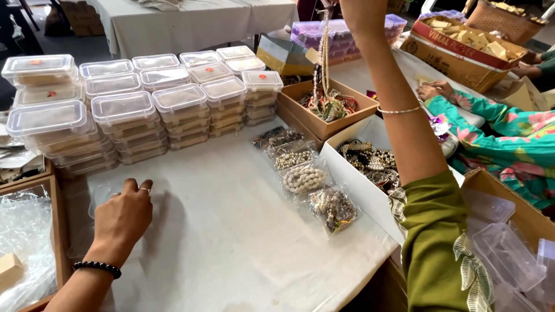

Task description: Sorting and organizing various necklaces and beads on a workspace table.

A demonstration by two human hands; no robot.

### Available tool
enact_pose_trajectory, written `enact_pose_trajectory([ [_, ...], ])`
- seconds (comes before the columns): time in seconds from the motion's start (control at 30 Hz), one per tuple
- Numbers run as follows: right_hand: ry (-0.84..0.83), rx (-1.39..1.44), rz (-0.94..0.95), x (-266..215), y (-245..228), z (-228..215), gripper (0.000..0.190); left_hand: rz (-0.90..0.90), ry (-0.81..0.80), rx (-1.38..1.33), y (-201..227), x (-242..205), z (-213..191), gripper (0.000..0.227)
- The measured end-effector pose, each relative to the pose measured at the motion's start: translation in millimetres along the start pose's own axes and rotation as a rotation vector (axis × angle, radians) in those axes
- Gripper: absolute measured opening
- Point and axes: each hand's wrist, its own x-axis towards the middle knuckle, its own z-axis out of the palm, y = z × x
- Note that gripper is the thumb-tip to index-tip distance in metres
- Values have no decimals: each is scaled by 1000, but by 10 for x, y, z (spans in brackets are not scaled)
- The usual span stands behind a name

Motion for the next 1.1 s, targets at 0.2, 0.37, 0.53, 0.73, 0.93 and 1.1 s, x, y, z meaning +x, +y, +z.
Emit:
enact_pose_trajectory([
  [0.2,291,-507,-134,-231,233,-174,8,-10,31,-58,-12,-32,18,42],
  [0.37,-774,-790,520,-952,757,101,41,-9,-4,-65,5,-2,22,41],
  [0.53,-1255,-469,584,-1523,1373,452,87,-22,-47,-56,25,-17,-1,44],
  [0.73,-1044,-688,610,-2017,1524,692,73,-24,-48,-67,59,-75,-88,44],
  [0.93,-1093,-889,626,-1836,1863,794,65,-52,-66,-83,55,-60,-140,44],
  [1.1,-765,-561,833,-1665,1317,275,64,-37,-98,-80,44,-49,-102,44],
])
